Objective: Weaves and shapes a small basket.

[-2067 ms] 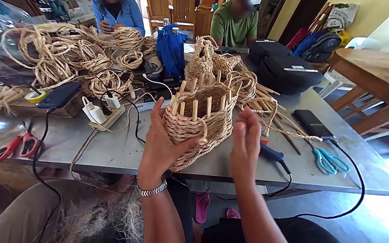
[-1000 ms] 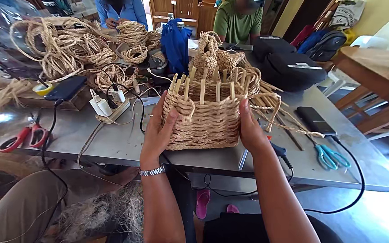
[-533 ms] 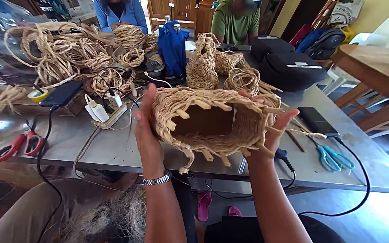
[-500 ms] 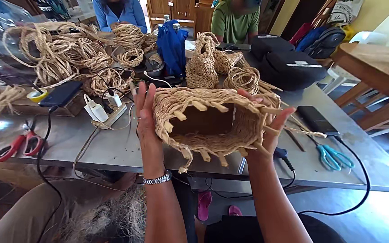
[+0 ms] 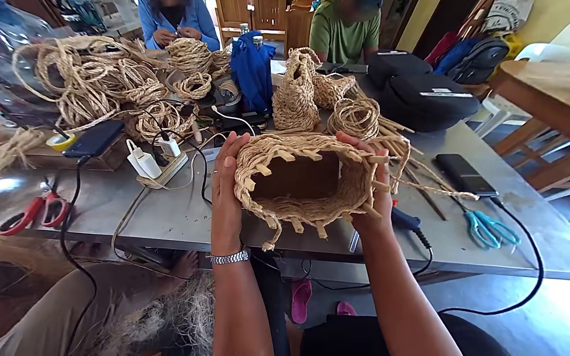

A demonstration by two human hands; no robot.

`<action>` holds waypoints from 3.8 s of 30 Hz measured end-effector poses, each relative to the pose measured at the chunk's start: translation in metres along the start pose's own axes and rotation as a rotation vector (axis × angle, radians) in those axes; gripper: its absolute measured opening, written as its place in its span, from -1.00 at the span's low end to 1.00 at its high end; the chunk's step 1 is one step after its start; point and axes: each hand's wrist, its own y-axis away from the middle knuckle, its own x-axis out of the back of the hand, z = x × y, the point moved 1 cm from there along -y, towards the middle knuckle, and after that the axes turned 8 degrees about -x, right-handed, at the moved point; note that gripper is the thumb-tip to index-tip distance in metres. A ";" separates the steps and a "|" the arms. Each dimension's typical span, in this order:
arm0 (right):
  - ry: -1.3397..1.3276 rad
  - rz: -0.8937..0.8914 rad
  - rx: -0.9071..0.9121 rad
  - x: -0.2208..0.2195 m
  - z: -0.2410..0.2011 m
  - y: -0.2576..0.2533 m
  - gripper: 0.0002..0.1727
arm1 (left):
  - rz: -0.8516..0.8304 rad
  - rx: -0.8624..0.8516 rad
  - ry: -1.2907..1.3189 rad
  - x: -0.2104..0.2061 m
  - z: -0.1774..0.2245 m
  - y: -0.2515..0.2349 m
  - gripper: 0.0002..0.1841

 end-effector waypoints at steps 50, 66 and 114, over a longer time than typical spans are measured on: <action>0.163 -0.292 0.082 0.009 -0.013 -0.031 -0.32 | 0.498 0.164 -0.019 -0.017 0.033 -0.014 -0.67; -0.130 -0.110 -0.370 0.026 -0.026 -0.032 -0.29 | 0.296 0.160 0.055 0.000 0.002 -0.007 -0.71; 0.393 -0.356 -0.414 0.041 -0.003 -0.044 0.45 | 0.022 0.384 -0.379 0.010 -0.005 0.013 -0.22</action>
